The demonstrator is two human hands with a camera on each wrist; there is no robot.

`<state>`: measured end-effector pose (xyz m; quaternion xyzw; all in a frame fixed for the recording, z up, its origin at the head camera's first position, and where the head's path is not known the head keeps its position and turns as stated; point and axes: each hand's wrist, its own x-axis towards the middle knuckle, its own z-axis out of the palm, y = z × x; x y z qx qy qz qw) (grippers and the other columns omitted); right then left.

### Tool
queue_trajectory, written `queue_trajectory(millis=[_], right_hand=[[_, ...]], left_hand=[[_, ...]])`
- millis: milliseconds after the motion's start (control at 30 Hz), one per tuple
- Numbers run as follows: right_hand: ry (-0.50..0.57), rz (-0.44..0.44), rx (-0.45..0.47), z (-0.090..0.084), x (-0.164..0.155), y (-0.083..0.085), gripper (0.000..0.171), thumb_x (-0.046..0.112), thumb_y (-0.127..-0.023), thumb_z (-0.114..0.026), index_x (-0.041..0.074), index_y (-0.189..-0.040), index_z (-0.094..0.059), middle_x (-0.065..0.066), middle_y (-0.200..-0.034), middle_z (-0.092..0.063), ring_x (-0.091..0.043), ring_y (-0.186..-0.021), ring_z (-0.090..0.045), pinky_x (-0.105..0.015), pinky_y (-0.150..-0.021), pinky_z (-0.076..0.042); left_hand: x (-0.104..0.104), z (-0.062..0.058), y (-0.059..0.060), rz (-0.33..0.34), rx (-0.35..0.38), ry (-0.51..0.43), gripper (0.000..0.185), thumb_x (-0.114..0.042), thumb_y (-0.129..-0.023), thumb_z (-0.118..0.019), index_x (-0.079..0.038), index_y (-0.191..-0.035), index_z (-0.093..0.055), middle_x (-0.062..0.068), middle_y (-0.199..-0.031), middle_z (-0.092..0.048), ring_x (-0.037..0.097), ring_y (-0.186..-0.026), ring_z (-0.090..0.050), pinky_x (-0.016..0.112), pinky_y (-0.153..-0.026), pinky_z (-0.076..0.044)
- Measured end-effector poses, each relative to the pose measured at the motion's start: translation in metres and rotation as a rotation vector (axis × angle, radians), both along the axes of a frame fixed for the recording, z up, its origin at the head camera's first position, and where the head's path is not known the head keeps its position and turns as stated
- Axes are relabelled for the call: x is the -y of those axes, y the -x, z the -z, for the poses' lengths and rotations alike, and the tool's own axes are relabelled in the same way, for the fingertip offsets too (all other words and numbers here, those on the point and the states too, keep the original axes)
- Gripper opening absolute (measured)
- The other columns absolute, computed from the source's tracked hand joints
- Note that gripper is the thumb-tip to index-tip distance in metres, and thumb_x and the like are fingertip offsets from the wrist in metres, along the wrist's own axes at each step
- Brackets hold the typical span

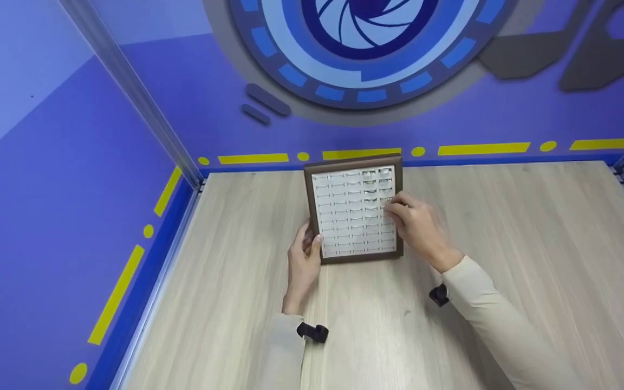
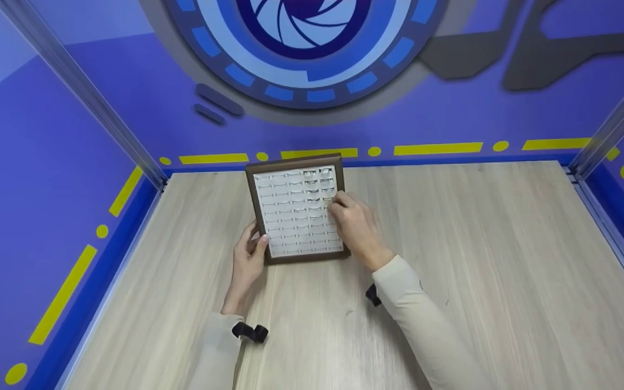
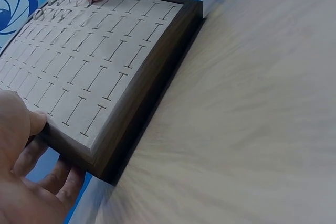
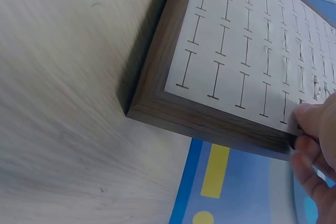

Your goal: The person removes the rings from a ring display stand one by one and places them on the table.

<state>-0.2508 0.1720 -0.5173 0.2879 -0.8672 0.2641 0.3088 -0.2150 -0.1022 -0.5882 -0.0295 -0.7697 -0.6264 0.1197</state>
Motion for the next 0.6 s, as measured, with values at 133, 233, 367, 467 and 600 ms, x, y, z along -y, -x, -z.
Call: queue_trajectory(millis=[133,233,367,467,600], right_hand=[[-0.001,0.005,0.000,-0.0009,-0.0002,-0.0003,0.013,-0.007,-0.089,-0.081,0.002,-0.098,-0.081,-0.008,-0.098,-0.072,-0.027,-0.079,-0.074,-0.038,-0.067,-0.063],[-0.006,0.005,0.000,-0.0023,-0.0008,-0.0005,0.012,-0.007,-0.090,-0.080,0.002,-0.097,-0.080,-0.008,-0.098,-0.072,-0.027,-0.078,-0.073,-0.038,-0.066,-0.063],[-0.010,0.002,0.001,-0.0038,-0.0015,-0.0011,0.011,-0.007,-0.091,-0.079,0.002,-0.096,-0.080,-0.008,-0.097,-0.072,-0.026,-0.077,-0.073,-0.038,-0.066,-0.063],[-0.005,-0.007,-0.001,-0.0044,-0.0020,-0.0021,0.011,-0.008,-0.091,-0.078,0.002,-0.095,-0.080,-0.008,-0.097,-0.072,-0.027,-0.078,-0.073,-0.038,-0.067,-0.063],[0.016,-0.040,0.005,-0.0048,-0.0028,-0.0037,0.011,-0.011,-0.090,-0.077,0.000,-0.094,-0.078,-0.011,-0.096,-0.071,-0.028,-0.080,-0.073,-0.038,-0.069,-0.064]], left_hand=[[-0.0006,-0.0001,0.0007,-0.007,-0.002,-0.011,0.051,-0.004,-0.107,-0.061,-0.001,-0.156,-0.049,0.024,-0.146,-0.064,0.036,-0.131,-0.066,0.042,-0.109,-0.058],[-0.0009,-0.0003,0.0011,-0.013,-0.006,-0.017,0.051,-0.003,-0.107,-0.061,-0.001,-0.156,-0.050,0.025,-0.145,-0.064,0.037,-0.131,-0.066,0.042,-0.109,-0.058],[-0.0013,0.0000,0.0011,-0.017,-0.008,-0.026,0.051,-0.003,-0.107,-0.061,-0.001,-0.156,-0.050,0.025,-0.145,-0.065,0.037,-0.130,-0.066,0.043,-0.110,-0.057],[-0.0014,0.0004,0.0007,-0.014,-0.008,-0.032,0.051,-0.003,-0.107,-0.061,-0.002,-0.157,-0.049,0.024,-0.146,-0.064,0.036,-0.130,-0.066,0.042,-0.110,-0.057],[-0.0013,0.0009,0.0005,-0.007,0.001,-0.026,0.053,-0.004,-0.107,-0.060,-0.003,-0.159,-0.047,0.022,-0.149,-0.062,0.034,-0.133,-0.065,0.040,-0.112,-0.055]])
